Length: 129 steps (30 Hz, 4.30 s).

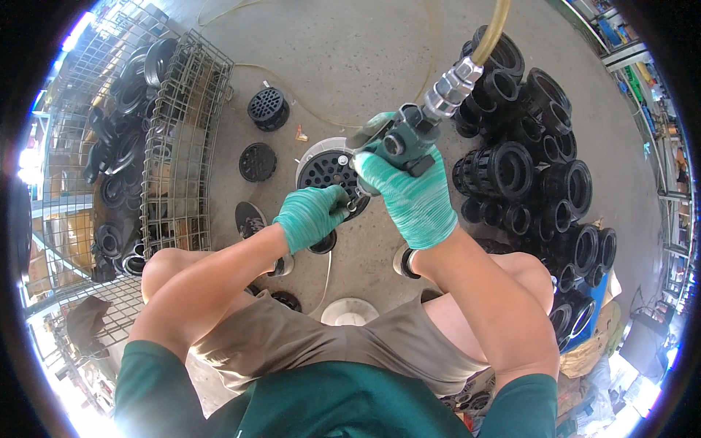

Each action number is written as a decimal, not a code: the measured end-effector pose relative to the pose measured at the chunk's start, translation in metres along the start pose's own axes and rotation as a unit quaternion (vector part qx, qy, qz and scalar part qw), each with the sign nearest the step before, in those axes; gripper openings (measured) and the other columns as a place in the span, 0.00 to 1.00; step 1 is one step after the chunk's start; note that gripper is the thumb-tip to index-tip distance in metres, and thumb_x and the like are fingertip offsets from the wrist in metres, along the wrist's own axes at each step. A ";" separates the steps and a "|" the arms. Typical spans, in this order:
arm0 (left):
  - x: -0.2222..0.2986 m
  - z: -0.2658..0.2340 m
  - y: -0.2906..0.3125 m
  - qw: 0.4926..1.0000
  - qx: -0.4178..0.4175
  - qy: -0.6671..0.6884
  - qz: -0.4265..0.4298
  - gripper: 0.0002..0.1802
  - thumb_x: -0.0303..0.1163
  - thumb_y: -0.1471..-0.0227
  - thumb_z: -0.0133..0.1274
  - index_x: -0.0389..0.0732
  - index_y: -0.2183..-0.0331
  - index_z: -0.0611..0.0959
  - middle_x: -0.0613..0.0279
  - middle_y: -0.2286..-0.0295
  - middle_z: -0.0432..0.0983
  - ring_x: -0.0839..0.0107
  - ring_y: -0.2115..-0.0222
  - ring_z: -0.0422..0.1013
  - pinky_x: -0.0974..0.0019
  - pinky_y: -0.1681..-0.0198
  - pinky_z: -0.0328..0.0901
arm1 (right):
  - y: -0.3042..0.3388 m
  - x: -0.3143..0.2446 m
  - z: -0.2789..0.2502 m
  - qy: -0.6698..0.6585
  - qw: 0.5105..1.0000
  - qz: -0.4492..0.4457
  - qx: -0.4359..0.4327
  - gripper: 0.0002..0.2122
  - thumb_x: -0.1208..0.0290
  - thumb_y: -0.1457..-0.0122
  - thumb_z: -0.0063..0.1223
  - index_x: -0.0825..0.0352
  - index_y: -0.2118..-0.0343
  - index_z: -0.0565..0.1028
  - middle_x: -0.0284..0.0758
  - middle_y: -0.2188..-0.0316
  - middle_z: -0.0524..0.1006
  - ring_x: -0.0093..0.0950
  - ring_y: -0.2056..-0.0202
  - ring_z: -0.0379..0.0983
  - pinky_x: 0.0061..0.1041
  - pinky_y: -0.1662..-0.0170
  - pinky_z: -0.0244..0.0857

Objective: The person assembles pump components by tapping a plastic strainer onto a housing with a hammer, retrieving additional housings from a crate, placing screws and washers into the assembly by hand, and fastening them with a pneumatic screwdriver.

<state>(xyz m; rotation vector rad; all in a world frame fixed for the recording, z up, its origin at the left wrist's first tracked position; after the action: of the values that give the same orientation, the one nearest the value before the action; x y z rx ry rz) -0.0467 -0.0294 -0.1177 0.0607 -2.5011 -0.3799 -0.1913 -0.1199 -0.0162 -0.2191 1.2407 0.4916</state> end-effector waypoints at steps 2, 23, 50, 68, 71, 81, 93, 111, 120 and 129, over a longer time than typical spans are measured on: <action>0.004 -0.003 0.000 0.999 -0.021 -0.021 -0.044 0.12 0.41 0.48 0.60 0.44 0.65 0.84 0.50 0.71 0.81 0.48 0.69 0.78 0.52 0.66 0.71 | 0.005 0.000 0.003 -0.005 1.000 0.002 -0.017 0.18 0.84 0.47 0.60 0.65 0.53 0.74 0.33 0.62 0.81 0.20 0.61 0.77 0.24 0.55 0.73; 0.005 -0.018 -0.002 0.994 -0.107 0.001 0.023 0.22 0.44 0.48 0.58 0.41 0.56 0.76 0.49 0.65 0.81 0.48 0.65 0.77 0.50 0.61 0.70 | 0.026 0.020 0.040 0.148 0.955 -0.095 -0.239 0.18 0.85 0.54 0.63 0.63 0.59 0.75 0.29 0.68 0.80 0.22 0.62 0.76 0.26 0.54 0.71; 0.019 -0.087 0.012 0.558 -0.050 0.824 -0.085 0.24 0.25 0.41 0.43 0.26 0.44 0.70 0.45 0.49 0.73 0.55 0.48 0.72 0.55 0.42 0.68 | -0.015 0.000 0.023 0.271 0.957 0.056 -0.090 0.15 0.75 0.46 0.65 0.66 0.56 0.76 0.29 0.67 0.80 0.19 0.66 0.75 0.23 0.57 0.72; 0.022 -0.077 0.017 0.669 0.038 0.734 -0.116 0.20 0.22 0.38 0.49 0.30 0.45 0.73 0.52 0.53 0.75 0.62 0.54 0.76 0.62 0.46 0.74 | -0.015 0.003 0.038 0.335 0.941 -0.003 -0.053 0.14 0.74 0.47 0.66 0.66 0.57 0.76 0.35 0.69 0.82 0.24 0.69 0.78 0.26 0.62 0.73; 0.029 -0.083 0.021 0.670 0.037 0.733 -0.108 0.21 0.22 0.36 0.46 0.29 0.43 0.71 0.50 0.51 0.74 0.60 0.52 0.76 0.60 0.45 0.74 | -0.022 -0.008 0.036 0.313 0.949 0.000 -0.040 0.14 0.73 0.47 0.68 0.66 0.59 0.75 0.33 0.69 0.82 0.21 0.70 0.76 0.26 0.62 0.73; 0.037 -0.084 0.025 0.680 0.072 0.720 -0.123 0.21 0.24 0.34 0.45 0.28 0.43 0.71 0.50 0.54 0.76 0.59 0.54 0.78 0.57 0.47 0.75 | -0.017 -0.005 0.037 0.356 0.932 -0.010 -0.064 0.13 0.73 0.46 0.68 0.66 0.59 0.76 0.33 0.69 0.81 0.21 0.68 0.77 0.26 0.61 0.74; 0.036 -0.088 0.026 0.664 0.064 0.737 -0.108 0.22 0.18 0.39 0.42 0.26 0.43 0.70 0.47 0.53 0.76 0.58 0.52 0.77 0.58 0.44 0.73 | -0.017 -0.004 0.044 0.355 0.933 -0.014 -0.057 0.13 0.74 0.45 0.67 0.67 0.60 0.74 0.35 0.68 0.81 0.24 0.68 0.77 0.27 0.61 0.73; 0.032 -0.088 0.022 0.811 0.115 0.571 -0.047 0.15 0.18 0.39 0.49 0.30 0.49 0.74 0.51 0.57 0.78 0.65 0.55 0.77 0.64 0.48 0.74 | -0.017 0.006 0.034 0.198 0.972 0.123 -0.037 0.11 0.74 0.43 0.65 0.68 0.59 0.78 0.30 0.69 0.81 0.17 0.71 0.76 0.20 0.65 0.73; 0.031 -0.100 0.026 0.869 0.131 0.477 0.009 0.15 0.22 0.40 0.54 0.30 0.51 0.79 0.54 0.59 0.81 0.70 0.60 0.78 0.65 0.52 0.75 | -0.015 -0.002 0.035 0.197 0.973 0.112 -0.041 0.10 0.72 0.43 0.66 0.68 0.61 0.79 0.31 0.72 0.81 0.16 0.76 0.75 0.18 0.73 0.71; 0.011 -0.093 0.030 0.797 0.100 0.592 -0.067 0.11 0.23 0.42 0.56 0.32 0.57 0.78 0.58 0.64 0.80 0.69 0.64 0.78 0.66 0.57 0.75 | -0.025 -0.027 0.019 -0.022 0.995 0.072 0.061 0.09 0.73 0.43 0.62 0.66 0.61 0.74 0.35 0.75 0.76 0.27 0.78 0.75 0.27 0.74 0.72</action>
<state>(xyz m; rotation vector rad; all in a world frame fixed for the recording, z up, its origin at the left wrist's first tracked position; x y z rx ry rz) -0.0011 -0.0261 -0.0312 0.4226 -1.2621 -0.0577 -0.1693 -0.1402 0.0129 -0.0147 1.2443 0.5407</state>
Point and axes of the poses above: each hand's wrist, its own y-axis away from the middle knuckle, its own z-axis out of the palm, x = y × z, the point moved 5 cm from there along -y, towards the middle knuckle
